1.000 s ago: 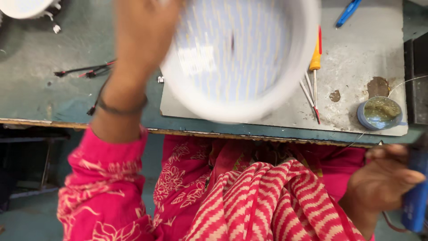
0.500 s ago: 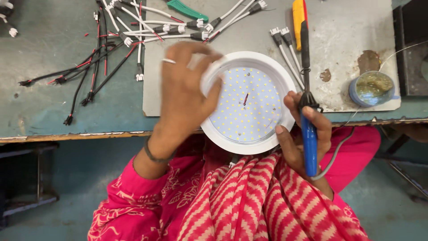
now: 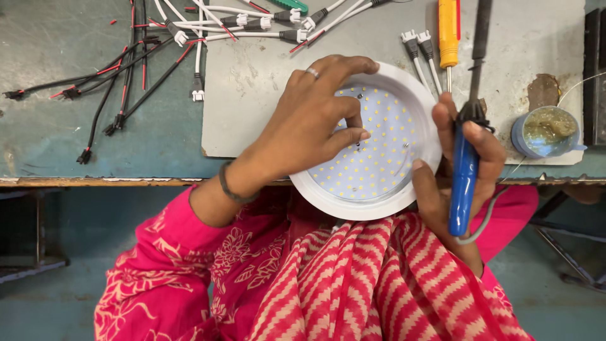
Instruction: The person uses a soldering iron to attach wires to small LED modules and then to a circular LED panel. They repeatedly dip the soldering iron tip into a small container of flux and apply solder to the LED contacts while holding the components steady.
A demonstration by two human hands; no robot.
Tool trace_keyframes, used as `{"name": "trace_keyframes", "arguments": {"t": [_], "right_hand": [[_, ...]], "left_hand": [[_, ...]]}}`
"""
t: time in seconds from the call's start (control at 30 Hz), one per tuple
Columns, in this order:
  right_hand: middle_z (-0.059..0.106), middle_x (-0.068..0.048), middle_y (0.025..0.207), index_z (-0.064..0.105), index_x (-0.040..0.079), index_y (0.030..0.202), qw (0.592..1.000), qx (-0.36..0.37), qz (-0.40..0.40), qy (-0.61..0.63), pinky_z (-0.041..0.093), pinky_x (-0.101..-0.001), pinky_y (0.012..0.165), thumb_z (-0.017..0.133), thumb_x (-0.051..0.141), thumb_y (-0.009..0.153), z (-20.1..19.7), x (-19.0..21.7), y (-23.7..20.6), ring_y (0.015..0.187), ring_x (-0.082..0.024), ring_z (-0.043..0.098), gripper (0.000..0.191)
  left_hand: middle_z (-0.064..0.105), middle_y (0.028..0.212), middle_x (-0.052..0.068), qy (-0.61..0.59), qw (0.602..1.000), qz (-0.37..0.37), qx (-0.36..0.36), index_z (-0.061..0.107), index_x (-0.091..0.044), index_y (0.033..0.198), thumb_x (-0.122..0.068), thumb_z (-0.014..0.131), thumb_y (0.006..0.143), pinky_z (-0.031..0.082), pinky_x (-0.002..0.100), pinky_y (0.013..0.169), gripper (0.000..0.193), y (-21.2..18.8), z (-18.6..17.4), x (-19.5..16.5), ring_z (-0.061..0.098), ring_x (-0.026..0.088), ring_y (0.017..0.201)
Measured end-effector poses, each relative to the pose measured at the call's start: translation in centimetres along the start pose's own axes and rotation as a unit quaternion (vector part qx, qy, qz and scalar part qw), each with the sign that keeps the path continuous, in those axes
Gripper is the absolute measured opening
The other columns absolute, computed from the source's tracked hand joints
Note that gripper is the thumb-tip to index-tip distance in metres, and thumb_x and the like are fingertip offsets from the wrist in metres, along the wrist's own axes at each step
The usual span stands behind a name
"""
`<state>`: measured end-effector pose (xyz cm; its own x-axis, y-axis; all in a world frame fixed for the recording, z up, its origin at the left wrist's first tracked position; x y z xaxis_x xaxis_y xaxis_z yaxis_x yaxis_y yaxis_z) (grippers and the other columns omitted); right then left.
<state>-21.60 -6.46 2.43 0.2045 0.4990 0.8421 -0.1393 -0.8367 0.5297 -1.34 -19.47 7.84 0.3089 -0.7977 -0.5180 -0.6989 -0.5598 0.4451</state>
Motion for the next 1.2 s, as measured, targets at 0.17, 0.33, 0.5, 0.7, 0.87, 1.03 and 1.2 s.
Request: {"name": "trace_keyframes", "arguments": {"t": [0.17,0.33,0.5,0.7,0.87,1.03,1.2], "right_hand": [[0.032,-0.023,0.166,0.03,0.02,0.154,1.0,0.0,-0.012,-0.018,0.033,-0.0414,0.135,0.065,-0.016,0.093,0.8,1.0,-0.5,0.158,-0.027,0.037,0.079],[0.035,-0.024,0.166,0.031,0.017,0.148,0.998,-0.014,-0.005,-0.06,0.037,-0.042,0.135,0.056,-0.017,0.095,0.5,0.5,-0.5,0.153,-0.028,0.039,0.068],[0.037,-0.025,0.165,0.031,0.015,0.145,0.998,-0.015,0.007,-0.067,0.036,-0.0423,0.136,0.049,-0.018,0.092,-0.1,0.4,-0.2,0.153,-0.029,0.04,0.065],[0.038,-0.027,0.163,0.03,0.013,0.145,0.996,-0.006,0.005,-0.087,0.037,-0.0426,0.135,0.046,-0.019,0.088,-0.1,0.4,0.6,0.155,-0.031,0.044,0.068],[0.039,-0.028,0.162,0.03,0.012,0.147,0.997,0.005,-0.004,-0.078,0.036,-0.0431,0.134,0.046,-0.021,0.086,-0.2,0.4,1.1,0.155,-0.032,0.043,0.071],[0.039,-0.028,0.161,0.031,0.013,0.149,0.997,0.01,-0.009,-0.07,0.035,-0.0436,0.134,0.046,-0.022,0.086,-0.2,0.2,1.2,0.155,-0.032,0.042,0.073],[0.039,-0.028,0.161,0.031,0.012,0.148,0.997,0.015,-0.014,-0.079,0.035,-0.0437,0.134,0.045,-0.022,0.084,-0.3,0.1,1.3,0.155,-0.033,0.043,0.074]], "left_hand": [[0.051,0.149,0.007,0.054,0.992,-0.058,-0.097,0.068,-0.008,0.086,-0.022,0.084,0.087,0.041,0.049,0.099,0.021,-1.6,0.8,-1.6,0.048,0.033,0.137],[0.055,0.149,0.009,-0.003,0.988,-0.101,-0.121,0.07,-0.003,0.101,-0.016,0.076,0.101,0.047,0.047,0.104,0.014,-2.2,0.8,-1.3,0.056,0.032,0.132],[0.055,0.149,0.011,-0.015,0.987,-0.103,-0.121,0.072,-0.003,0.101,-0.015,0.072,0.102,0.047,0.047,0.106,0.011,-2.5,0.2,-1.2,0.055,0.034,0.136],[0.044,0.155,0.014,0.083,0.991,-0.08,-0.073,0.08,-0.011,0.096,-0.019,0.077,0.084,0.032,0.057,0.112,0.015,-2.0,0.1,-2.7,0.034,0.042,0.147],[0.043,0.155,0.013,0.04,0.992,-0.103,-0.068,0.077,-0.011,0.084,-0.023,0.083,0.077,0.036,0.055,0.103,0.015,-1.0,0.4,-2.5,0.036,0.042,0.144],[0.046,0.155,0.009,-0.011,0.993,-0.095,-0.075,0.074,-0.011,0.079,-0.019,0.085,0.076,0.043,0.048,0.103,0.014,-1.1,0.2,-1.7,0.044,0.036,0.141],[0.047,0.155,0.009,-0.032,0.993,-0.088,-0.069,0.075,-0.012,0.08,-0.019,0.085,0.078,0.045,0.046,0.105,0.013,-1.3,0.0,-1.2,0.047,0.035,0.14]]}}
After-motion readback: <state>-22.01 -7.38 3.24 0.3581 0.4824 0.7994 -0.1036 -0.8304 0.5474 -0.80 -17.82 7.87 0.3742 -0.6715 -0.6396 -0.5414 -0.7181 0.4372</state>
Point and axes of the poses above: each hand's wrist, its own y-axis towards the middle knuckle, its own z-axis out of the palm, x = y × z, the point moved 3 cm from there along y, towards the middle knuckle
